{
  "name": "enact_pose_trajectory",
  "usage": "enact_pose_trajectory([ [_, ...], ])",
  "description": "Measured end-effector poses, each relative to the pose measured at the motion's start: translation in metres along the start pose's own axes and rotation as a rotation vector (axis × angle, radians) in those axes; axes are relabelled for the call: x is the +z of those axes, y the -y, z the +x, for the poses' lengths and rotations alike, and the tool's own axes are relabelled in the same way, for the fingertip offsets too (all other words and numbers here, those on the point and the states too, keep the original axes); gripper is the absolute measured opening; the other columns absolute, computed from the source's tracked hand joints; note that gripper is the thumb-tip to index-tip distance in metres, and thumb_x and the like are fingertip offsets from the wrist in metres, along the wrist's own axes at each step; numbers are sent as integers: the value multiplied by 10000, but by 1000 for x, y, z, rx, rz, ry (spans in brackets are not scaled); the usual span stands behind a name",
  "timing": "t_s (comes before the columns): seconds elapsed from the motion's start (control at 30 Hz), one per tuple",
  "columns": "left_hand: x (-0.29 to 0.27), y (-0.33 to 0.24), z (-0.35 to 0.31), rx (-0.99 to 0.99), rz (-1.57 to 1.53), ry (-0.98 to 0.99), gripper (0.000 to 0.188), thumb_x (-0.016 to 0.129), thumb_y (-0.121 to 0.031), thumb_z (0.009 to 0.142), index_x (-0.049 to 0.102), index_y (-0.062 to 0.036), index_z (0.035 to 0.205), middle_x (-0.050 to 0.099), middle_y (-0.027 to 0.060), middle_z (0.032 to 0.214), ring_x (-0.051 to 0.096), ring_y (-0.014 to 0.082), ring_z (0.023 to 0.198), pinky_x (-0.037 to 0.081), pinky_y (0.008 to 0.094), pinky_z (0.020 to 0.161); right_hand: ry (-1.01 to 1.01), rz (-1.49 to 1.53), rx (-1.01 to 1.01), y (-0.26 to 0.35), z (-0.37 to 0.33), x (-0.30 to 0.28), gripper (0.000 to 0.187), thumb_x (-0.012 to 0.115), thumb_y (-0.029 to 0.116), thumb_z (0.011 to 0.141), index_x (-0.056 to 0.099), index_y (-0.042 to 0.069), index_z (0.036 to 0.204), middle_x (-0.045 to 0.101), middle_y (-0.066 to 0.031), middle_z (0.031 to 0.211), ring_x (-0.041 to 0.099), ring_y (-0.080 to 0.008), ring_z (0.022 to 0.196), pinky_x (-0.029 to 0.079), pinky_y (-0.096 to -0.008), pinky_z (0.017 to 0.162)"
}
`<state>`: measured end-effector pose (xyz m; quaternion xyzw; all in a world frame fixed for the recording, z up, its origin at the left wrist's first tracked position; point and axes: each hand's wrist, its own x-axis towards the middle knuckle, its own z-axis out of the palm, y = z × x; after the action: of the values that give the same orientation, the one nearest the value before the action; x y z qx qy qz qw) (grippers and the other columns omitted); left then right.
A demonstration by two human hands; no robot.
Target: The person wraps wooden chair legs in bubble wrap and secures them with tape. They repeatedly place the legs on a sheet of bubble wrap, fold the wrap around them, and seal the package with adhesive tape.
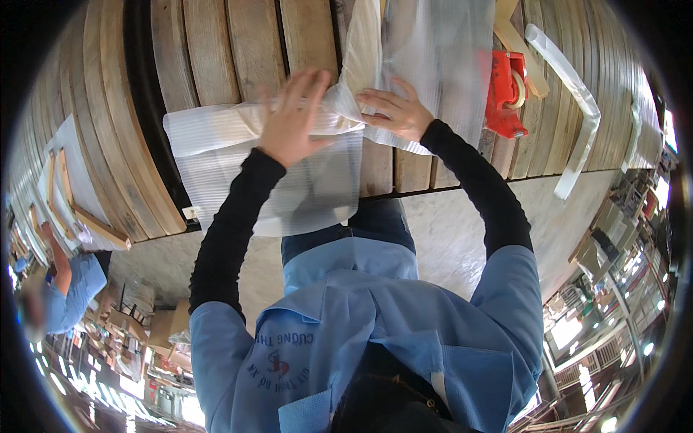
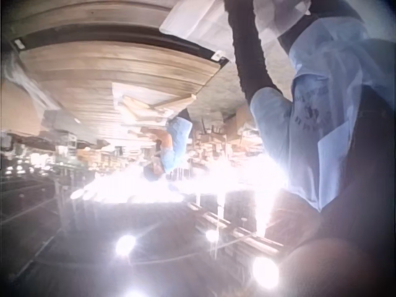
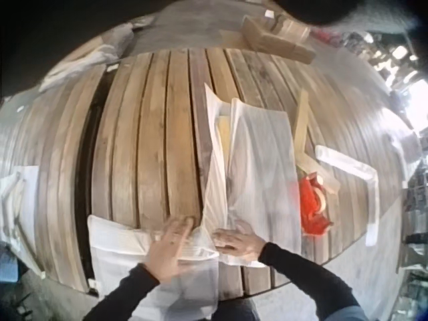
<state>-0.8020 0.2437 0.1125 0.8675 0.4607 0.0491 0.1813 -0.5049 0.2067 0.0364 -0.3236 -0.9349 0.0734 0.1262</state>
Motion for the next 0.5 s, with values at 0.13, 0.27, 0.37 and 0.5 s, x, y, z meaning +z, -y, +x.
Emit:
enact_pose_trajectory([
  [0.13,54,-16,13,50,-163,-31,524,752,-400,865,607,-221,1336,551,19,1401,556,290,1249,391,554,1079,46,-13,-1,2,0,-12,440,689,180,839,659,257,1271,523,11,1517,510,-153,1374,311,-584,1141],
  [0.27,74,-3,0,143,-64,-153,289,782,-289,802,700,-232,1073,628,-14,1231,584,241,1143,421,500,962,-113,120,15,-21,-7,-14,513,718,155,809,605,178,1309,572,-54,1421,557,-204,1284,380,-545,1074],
  [0.37,69,-8,-1,195,-57,-236,223,789,-225,758,700,-234,962,649,-50,1097,591,209,1075,421,472,924,-377,134,472,-60,63,-38,494,749,268,842,585,141,1291,651,-84,1085,627,-281,994,431,-499,1002],
  [0.5,75,-17,-5,202,-59,-223,264,805,-205,733,693,-236,970,636,-72,989,584,200,1016,424,451,892,-736,37,1019,-143,175,-39,523,777,374,847,590,130,1270,700,-89,910,669,-352,833,504,-481,892],
])
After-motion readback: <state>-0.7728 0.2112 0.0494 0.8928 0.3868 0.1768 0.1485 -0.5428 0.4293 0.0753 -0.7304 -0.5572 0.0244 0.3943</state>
